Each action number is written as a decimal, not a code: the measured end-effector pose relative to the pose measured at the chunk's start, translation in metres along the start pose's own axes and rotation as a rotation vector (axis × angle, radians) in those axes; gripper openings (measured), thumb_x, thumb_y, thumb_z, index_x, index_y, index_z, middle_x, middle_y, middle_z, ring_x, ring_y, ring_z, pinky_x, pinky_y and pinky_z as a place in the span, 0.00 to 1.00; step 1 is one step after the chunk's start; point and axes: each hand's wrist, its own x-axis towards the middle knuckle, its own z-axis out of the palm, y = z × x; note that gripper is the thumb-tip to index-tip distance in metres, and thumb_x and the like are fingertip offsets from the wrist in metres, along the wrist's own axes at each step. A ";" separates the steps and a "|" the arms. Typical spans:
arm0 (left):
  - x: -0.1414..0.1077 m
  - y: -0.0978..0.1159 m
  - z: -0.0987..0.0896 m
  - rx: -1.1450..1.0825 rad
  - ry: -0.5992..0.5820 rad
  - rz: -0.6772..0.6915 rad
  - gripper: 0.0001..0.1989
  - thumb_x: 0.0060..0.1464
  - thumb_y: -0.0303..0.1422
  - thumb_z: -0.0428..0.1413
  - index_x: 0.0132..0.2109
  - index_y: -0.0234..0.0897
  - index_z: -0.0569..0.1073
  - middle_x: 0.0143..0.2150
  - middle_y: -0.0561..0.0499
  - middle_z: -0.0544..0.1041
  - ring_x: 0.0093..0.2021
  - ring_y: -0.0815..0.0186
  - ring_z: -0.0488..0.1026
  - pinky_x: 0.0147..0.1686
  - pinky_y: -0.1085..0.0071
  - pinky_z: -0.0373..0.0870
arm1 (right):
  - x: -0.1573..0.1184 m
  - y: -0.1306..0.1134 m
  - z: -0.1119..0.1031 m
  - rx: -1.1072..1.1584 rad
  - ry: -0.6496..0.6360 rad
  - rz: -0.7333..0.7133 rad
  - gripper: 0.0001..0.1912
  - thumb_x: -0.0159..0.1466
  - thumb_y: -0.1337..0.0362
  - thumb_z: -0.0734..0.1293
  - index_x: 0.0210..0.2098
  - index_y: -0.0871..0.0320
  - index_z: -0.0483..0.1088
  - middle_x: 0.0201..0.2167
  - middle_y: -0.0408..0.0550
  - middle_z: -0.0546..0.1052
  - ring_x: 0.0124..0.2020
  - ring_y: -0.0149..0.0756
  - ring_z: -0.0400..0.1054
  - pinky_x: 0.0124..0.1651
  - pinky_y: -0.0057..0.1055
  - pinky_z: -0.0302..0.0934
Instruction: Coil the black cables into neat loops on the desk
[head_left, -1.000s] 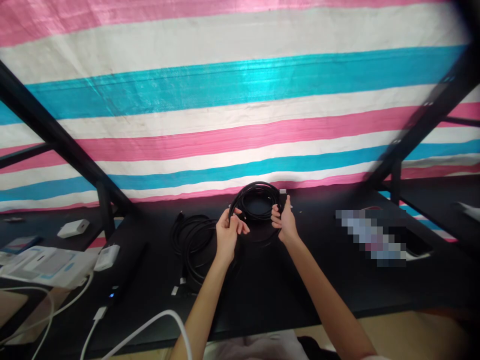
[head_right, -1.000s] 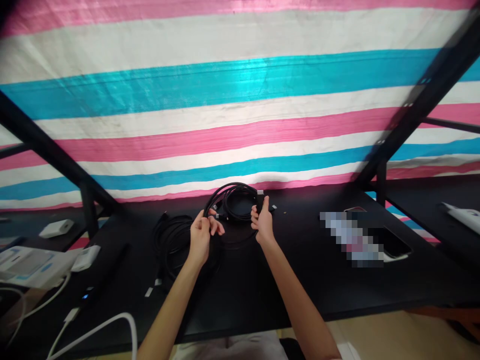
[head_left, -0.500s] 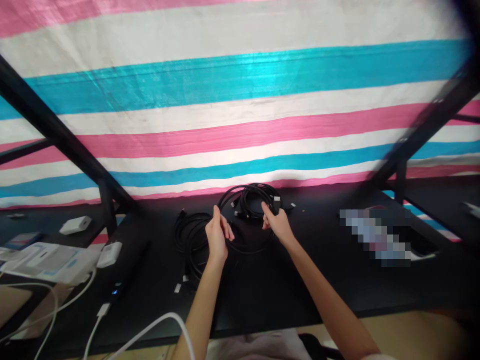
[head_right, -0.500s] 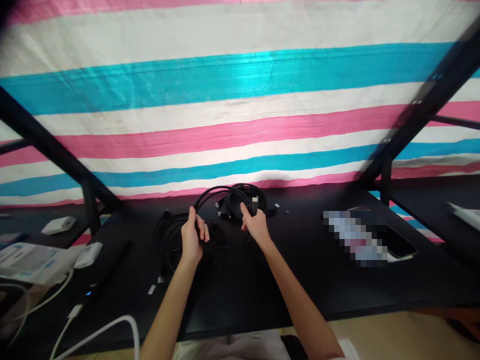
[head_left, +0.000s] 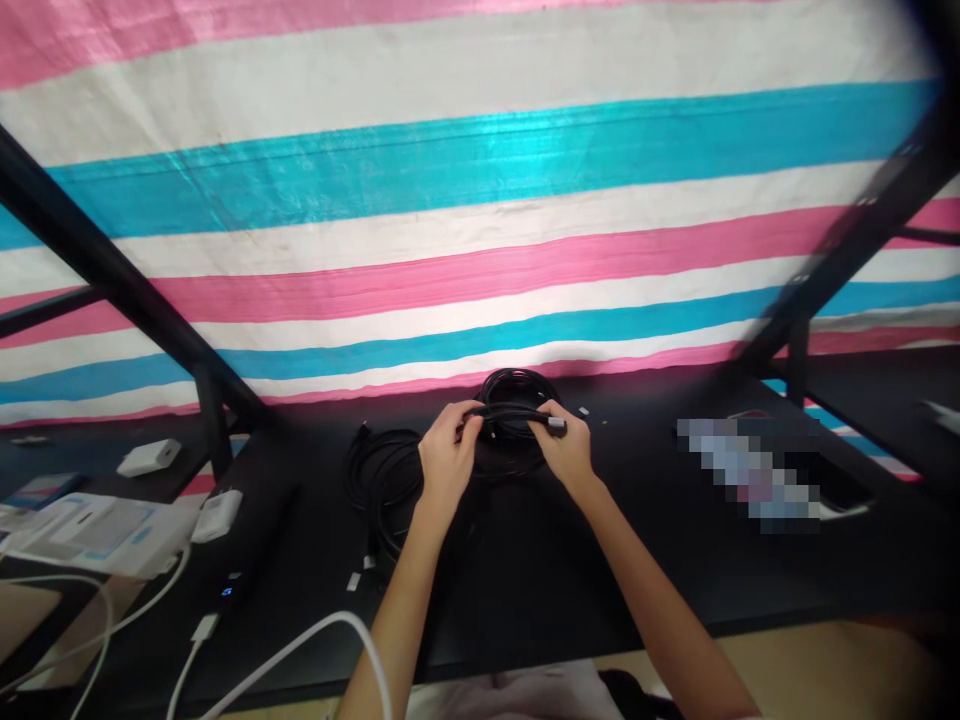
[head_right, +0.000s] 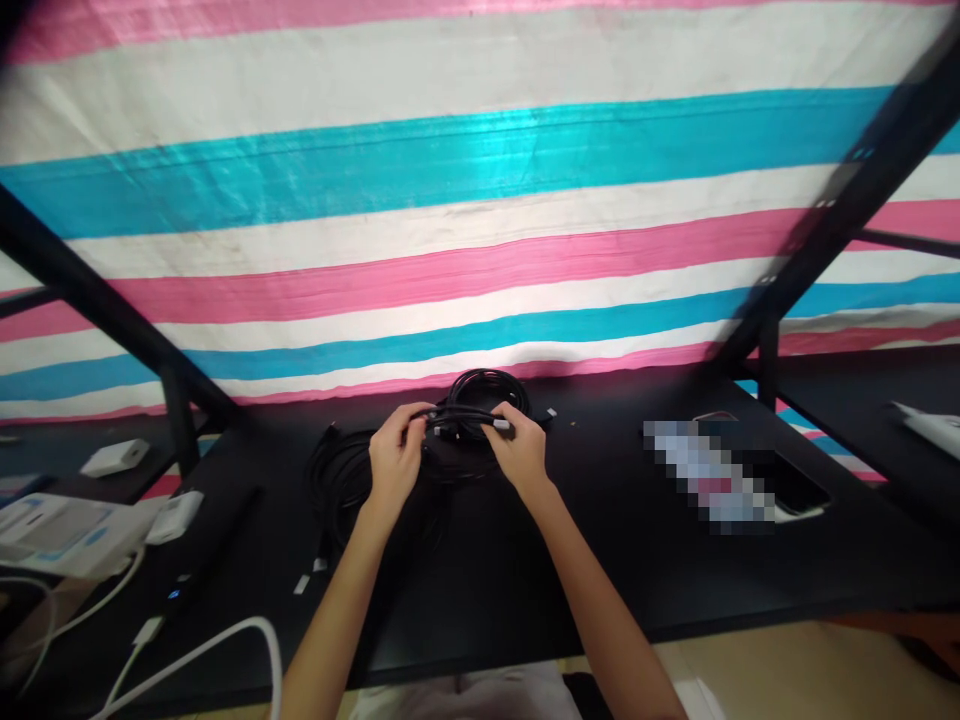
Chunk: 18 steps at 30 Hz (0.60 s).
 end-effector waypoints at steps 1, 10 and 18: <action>0.002 0.001 0.001 0.022 -0.032 0.004 0.09 0.52 0.38 0.56 0.37 0.42 0.78 0.33 0.49 0.77 0.33 0.64 0.71 0.35 0.74 0.61 | 0.001 0.000 -0.001 -0.057 0.011 -0.018 0.17 0.57 0.52 0.65 0.20 0.57 0.64 0.16 0.38 0.61 0.20 0.28 0.54 0.27 0.26 0.49; 0.017 0.003 -0.005 0.087 -0.252 -0.054 0.14 0.45 0.40 0.61 0.19 0.38 0.74 0.14 0.54 0.67 0.18 0.70 0.62 0.23 0.75 0.50 | 0.001 -0.001 -0.003 0.027 -0.002 -0.028 0.16 0.51 0.60 0.67 0.14 0.57 0.60 0.13 0.39 0.59 0.19 0.30 0.54 0.26 0.28 0.47; -0.004 -0.007 0.015 -0.330 0.006 -0.304 0.24 0.48 0.45 0.58 0.13 0.38 0.61 0.10 0.57 0.59 0.15 0.71 0.62 0.21 0.73 0.56 | 0.006 0.003 0.002 0.435 0.174 0.195 0.19 0.55 0.55 0.65 0.16 0.55 0.53 0.13 0.36 0.53 0.15 0.26 0.46 0.19 0.28 0.44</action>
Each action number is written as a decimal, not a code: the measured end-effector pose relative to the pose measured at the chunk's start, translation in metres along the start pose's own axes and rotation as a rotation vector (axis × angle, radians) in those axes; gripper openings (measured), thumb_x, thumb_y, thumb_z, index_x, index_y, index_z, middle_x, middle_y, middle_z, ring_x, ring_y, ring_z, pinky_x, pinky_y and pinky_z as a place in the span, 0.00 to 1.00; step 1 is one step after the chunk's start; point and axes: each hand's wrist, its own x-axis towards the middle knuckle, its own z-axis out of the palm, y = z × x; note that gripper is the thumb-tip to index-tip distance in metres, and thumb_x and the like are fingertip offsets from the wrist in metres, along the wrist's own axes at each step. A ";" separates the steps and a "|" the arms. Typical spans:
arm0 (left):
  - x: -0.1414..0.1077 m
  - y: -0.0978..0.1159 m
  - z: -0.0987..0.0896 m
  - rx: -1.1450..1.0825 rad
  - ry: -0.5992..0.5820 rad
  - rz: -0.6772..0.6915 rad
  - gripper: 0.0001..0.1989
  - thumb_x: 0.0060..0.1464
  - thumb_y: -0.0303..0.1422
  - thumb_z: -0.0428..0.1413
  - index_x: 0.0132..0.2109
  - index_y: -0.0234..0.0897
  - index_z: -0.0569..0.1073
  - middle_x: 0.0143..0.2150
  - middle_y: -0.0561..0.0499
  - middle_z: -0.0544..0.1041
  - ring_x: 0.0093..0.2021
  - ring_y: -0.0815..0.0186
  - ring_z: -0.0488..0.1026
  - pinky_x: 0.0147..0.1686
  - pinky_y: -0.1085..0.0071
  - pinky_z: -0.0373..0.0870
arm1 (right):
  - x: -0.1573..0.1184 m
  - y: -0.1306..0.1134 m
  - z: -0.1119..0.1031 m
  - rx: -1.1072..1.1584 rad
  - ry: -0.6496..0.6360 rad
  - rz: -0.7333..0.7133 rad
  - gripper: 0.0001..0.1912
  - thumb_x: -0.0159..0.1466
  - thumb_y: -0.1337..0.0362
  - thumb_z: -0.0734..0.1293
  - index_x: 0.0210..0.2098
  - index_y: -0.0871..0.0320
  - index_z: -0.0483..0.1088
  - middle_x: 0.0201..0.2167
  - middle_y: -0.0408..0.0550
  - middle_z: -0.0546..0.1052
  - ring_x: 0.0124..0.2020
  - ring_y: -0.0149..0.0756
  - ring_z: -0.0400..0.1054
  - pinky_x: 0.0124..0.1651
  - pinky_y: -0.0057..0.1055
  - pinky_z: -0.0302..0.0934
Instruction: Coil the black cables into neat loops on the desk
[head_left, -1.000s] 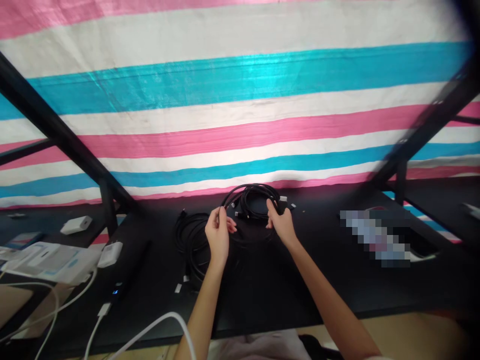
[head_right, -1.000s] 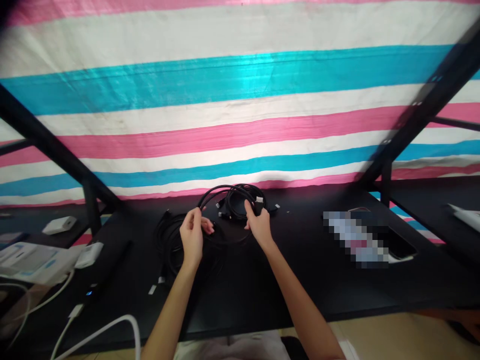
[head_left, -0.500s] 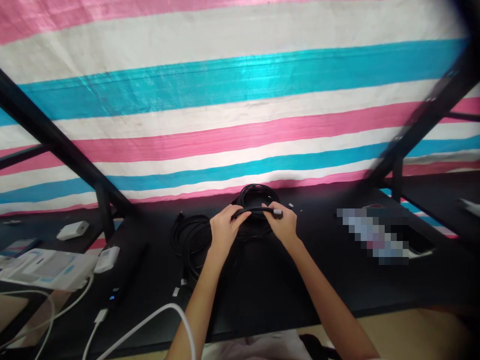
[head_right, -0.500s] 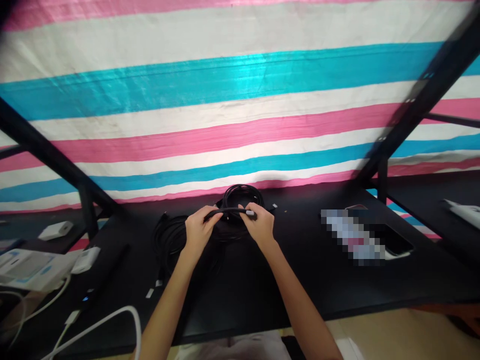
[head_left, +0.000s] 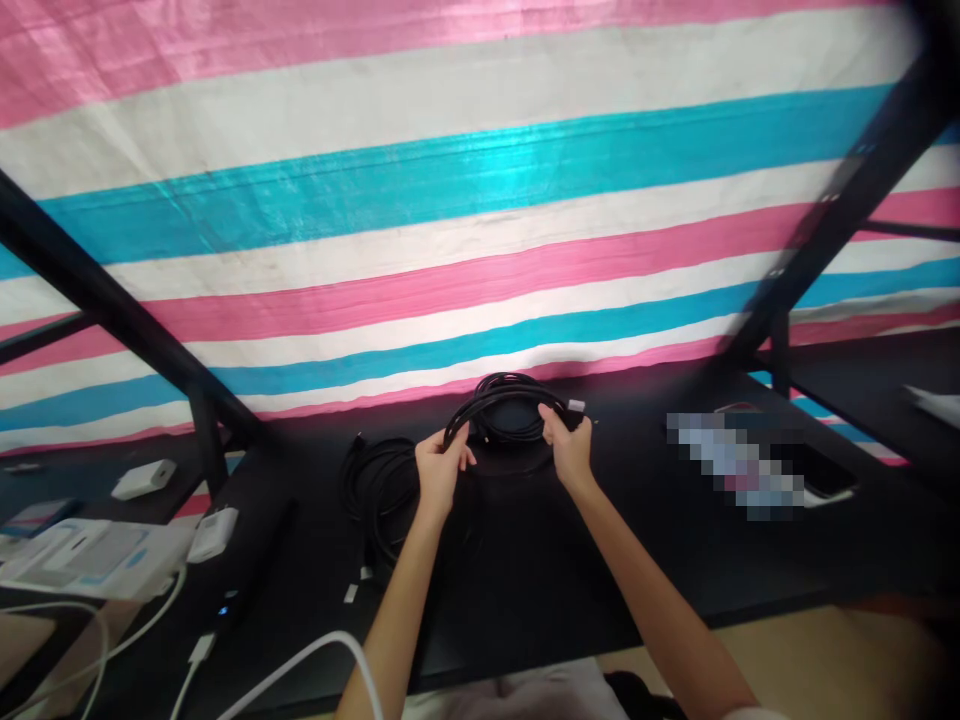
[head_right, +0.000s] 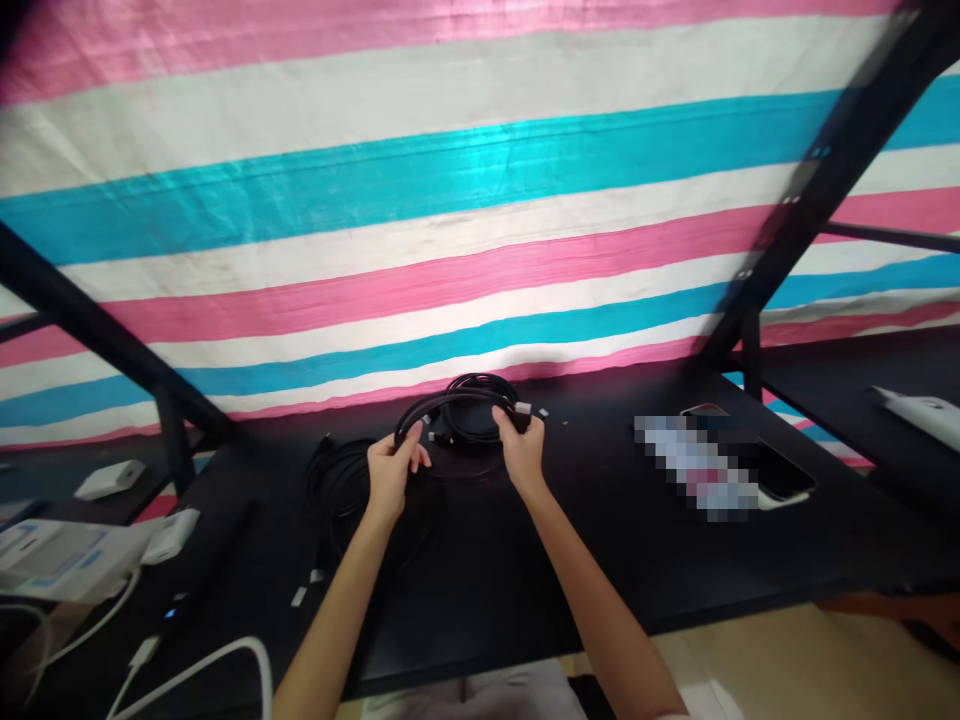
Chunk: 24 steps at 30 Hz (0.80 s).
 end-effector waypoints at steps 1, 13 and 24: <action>-0.004 -0.003 0.005 -0.045 0.019 -0.013 0.26 0.49 0.46 0.56 0.12 0.38 0.58 0.09 0.57 0.57 0.15 0.70 0.63 0.22 0.73 0.58 | 0.000 0.000 0.001 0.059 0.016 0.035 0.22 0.56 0.55 0.64 0.16 0.54 0.50 0.13 0.35 0.50 0.14 0.25 0.43 0.18 0.27 0.43; -0.012 0.029 0.016 -0.726 0.040 -0.216 0.33 0.47 0.62 0.45 0.16 0.37 0.50 0.09 0.61 0.47 0.07 0.80 0.43 0.11 0.76 0.38 | -0.007 0.003 0.020 0.363 -0.204 0.449 0.17 0.54 0.54 0.65 0.18 0.55 0.56 0.15 0.38 0.59 0.18 0.30 0.62 0.25 0.30 0.63; -0.024 0.006 -0.028 -0.359 0.115 -0.275 0.34 0.44 0.54 0.57 0.12 0.36 0.50 0.09 0.62 0.47 0.10 0.82 0.43 0.12 0.79 0.36 | 0.000 0.012 0.007 0.165 -0.447 0.397 0.18 0.51 0.52 0.72 0.21 0.59 0.65 0.09 0.32 0.56 0.12 0.23 0.52 0.20 0.24 0.56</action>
